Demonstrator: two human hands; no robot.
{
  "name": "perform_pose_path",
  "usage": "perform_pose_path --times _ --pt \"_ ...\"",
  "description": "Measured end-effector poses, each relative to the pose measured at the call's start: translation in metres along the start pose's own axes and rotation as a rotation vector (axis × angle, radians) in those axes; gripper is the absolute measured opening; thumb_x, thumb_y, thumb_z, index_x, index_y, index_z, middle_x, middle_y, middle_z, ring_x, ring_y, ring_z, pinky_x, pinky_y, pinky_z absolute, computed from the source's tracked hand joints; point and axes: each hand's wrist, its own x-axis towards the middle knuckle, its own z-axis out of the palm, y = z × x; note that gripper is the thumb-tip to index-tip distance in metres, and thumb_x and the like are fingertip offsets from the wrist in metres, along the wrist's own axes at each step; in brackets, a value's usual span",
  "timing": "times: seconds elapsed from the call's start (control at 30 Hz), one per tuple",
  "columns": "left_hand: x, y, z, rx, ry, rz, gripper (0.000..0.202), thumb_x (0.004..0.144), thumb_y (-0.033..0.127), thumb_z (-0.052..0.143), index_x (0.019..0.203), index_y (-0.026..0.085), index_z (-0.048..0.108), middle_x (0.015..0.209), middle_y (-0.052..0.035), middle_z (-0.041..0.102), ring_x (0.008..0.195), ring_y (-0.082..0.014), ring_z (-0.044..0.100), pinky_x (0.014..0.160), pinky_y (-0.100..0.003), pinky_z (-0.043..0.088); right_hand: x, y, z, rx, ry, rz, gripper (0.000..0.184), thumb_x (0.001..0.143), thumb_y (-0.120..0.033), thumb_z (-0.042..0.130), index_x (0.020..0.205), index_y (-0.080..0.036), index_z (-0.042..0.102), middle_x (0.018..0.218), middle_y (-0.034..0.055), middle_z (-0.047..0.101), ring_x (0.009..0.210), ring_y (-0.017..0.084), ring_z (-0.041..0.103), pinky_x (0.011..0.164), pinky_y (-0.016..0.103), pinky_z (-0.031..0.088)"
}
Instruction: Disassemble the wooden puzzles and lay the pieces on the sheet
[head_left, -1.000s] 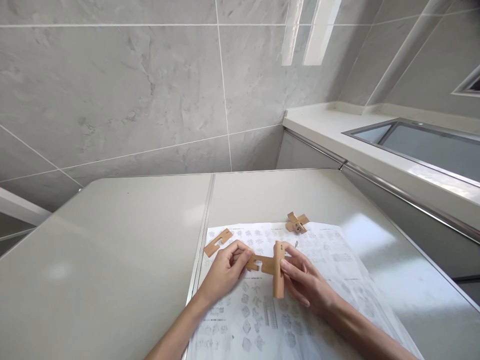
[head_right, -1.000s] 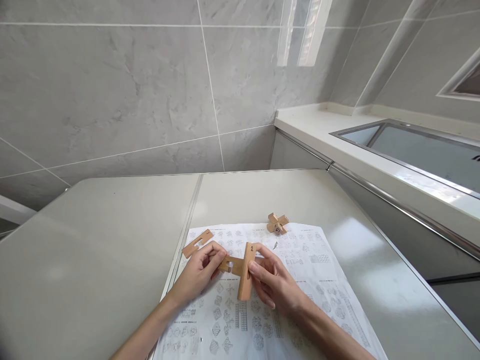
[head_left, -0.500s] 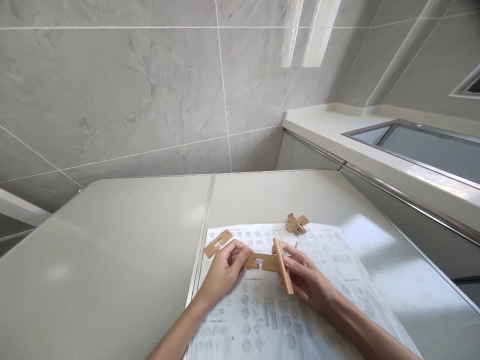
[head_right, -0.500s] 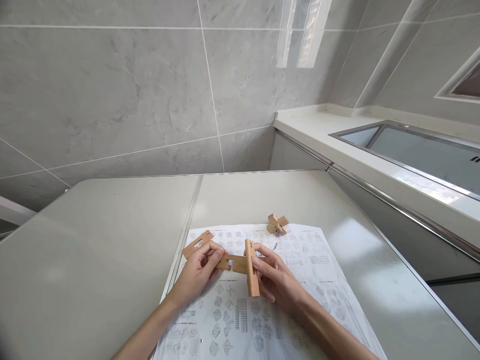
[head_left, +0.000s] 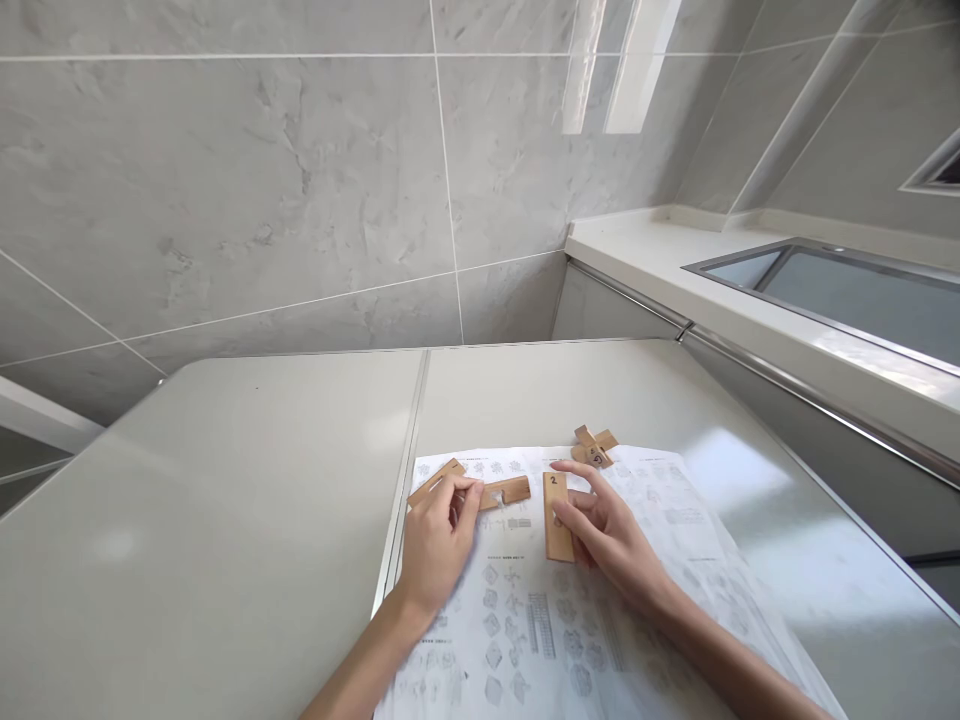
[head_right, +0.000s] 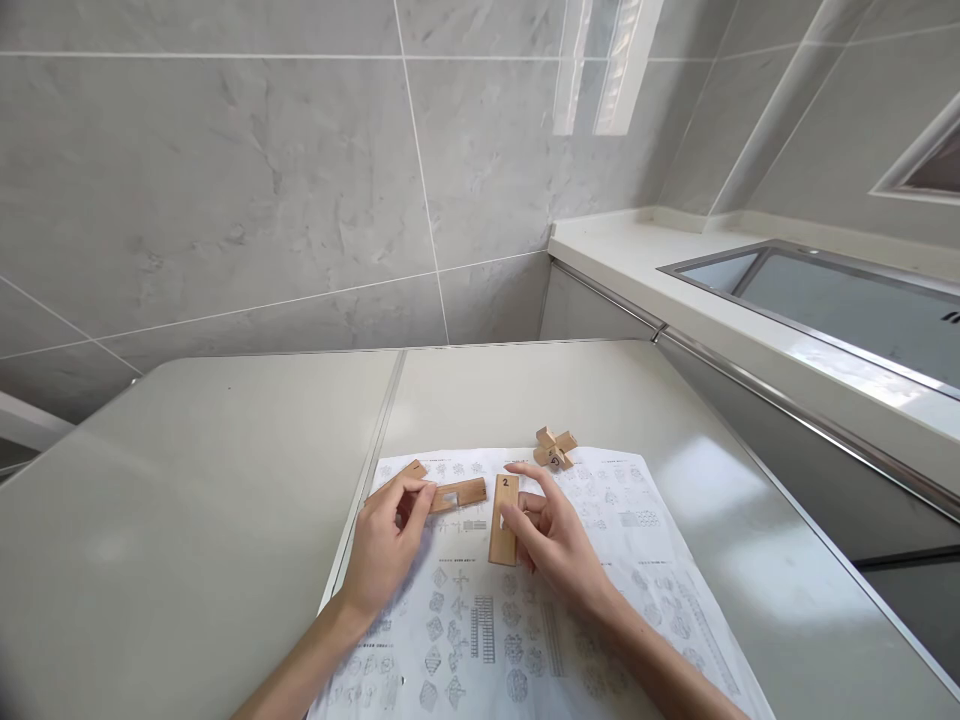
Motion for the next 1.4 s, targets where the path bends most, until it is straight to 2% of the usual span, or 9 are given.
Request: perform_pose_path --times 0.17,0.33,0.57,0.67,0.9,1.2,1.4 --pt "-0.005 -0.003 0.003 0.050 -0.035 0.022 0.023 0.100 0.040 0.060 0.083 0.025 0.063 0.068 0.0008 0.067 0.059 -0.0176 0.059 0.061 -0.029 0.040 0.000 0.010 0.004 -0.270 0.063 -0.123 0.047 0.099 -0.059 0.057 0.130 -0.024 0.052 0.063 -0.0051 0.053 0.050 0.013 0.042 0.049 0.026 0.035" --pt "-0.006 -0.006 0.005 0.120 -0.107 0.082 0.021 0.102 0.036 0.056 0.086 0.025 0.064 0.071 -0.0002 0.070 0.057 -0.0176 0.059 0.060 -0.030 0.039 0.000 0.013 0.005 -0.444 0.123 -0.153 0.037 0.102 -0.057 0.053 0.119 -0.025 0.057 0.063 -0.0035 0.059 0.049 0.015 0.046 0.052 0.028 0.038" --pt "-0.009 -0.003 0.002 0.172 -0.376 0.247 0.019 0.106 0.033 0.046 0.106 0.025 0.063 0.067 0.0025 0.066 0.062 -0.0167 0.062 0.064 -0.029 0.044 0.002 0.015 0.003 -0.581 0.196 -0.162 0.037 0.101 -0.060 0.051 0.114 -0.026 0.060 0.055 -0.0059 0.055 0.044 0.016 0.045 0.051 0.029 0.037" --pt "-0.010 -0.003 0.002 0.193 -0.438 0.330 0.019 0.106 0.030 0.045 0.113 0.025 0.062 0.070 0.0017 0.068 0.065 -0.0175 0.063 0.067 -0.030 0.046 0.003 0.019 0.002 -0.670 0.217 -0.187 0.037 0.102 -0.059 0.047 0.116 -0.027 0.059 0.053 -0.0068 0.051 0.044 0.016 0.045 0.051 0.028 0.035" --pt "-0.010 -0.003 0.003 0.222 -0.445 0.403 0.017 0.106 0.030 0.047 0.112 0.024 0.061 0.067 0.0013 0.066 0.063 -0.0184 0.062 0.066 -0.032 0.045 0.004 0.027 0.001 -0.876 0.236 -0.233 0.035 0.105 -0.052 0.040 0.117 -0.025 0.059 0.053 -0.0060 0.049 0.045 0.017 0.049 0.050 0.027 0.032" --pt "-0.012 -0.006 0.004 0.305 -0.464 0.459 0.018 0.107 0.024 0.043 0.113 0.023 0.059 0.073 -0.0003 0.066 0.067 -0.0191 0.062 0.066 -0.033 0.043 0.002 0.029 0.005 -0.928 0.220 -0.283 0.032 0.105 -0.046 0.040 0.113 -0.024 0.063 0.053 -0.0044 0.051 0.043 0.017 0.048 0.049 0.026 0.027" --pt "-0.009 -0.001 0.000 0.288 -0.440 0.483 0.016 0.106 0.025 0.046 0.112 0.022 0.061 0.096 -0.0063 0.069 0.086 -0.0215 0.063 0.075 -0.036 0.049 0.002 0.030 0.006 -0.926 0.170 -0.305 0.028 0.106 -0.043 0.043 0.113 -0.026 0.062 0.055 -0.0045 0.051 0.043 0.016 0.048 0.049 0.026 0.026"
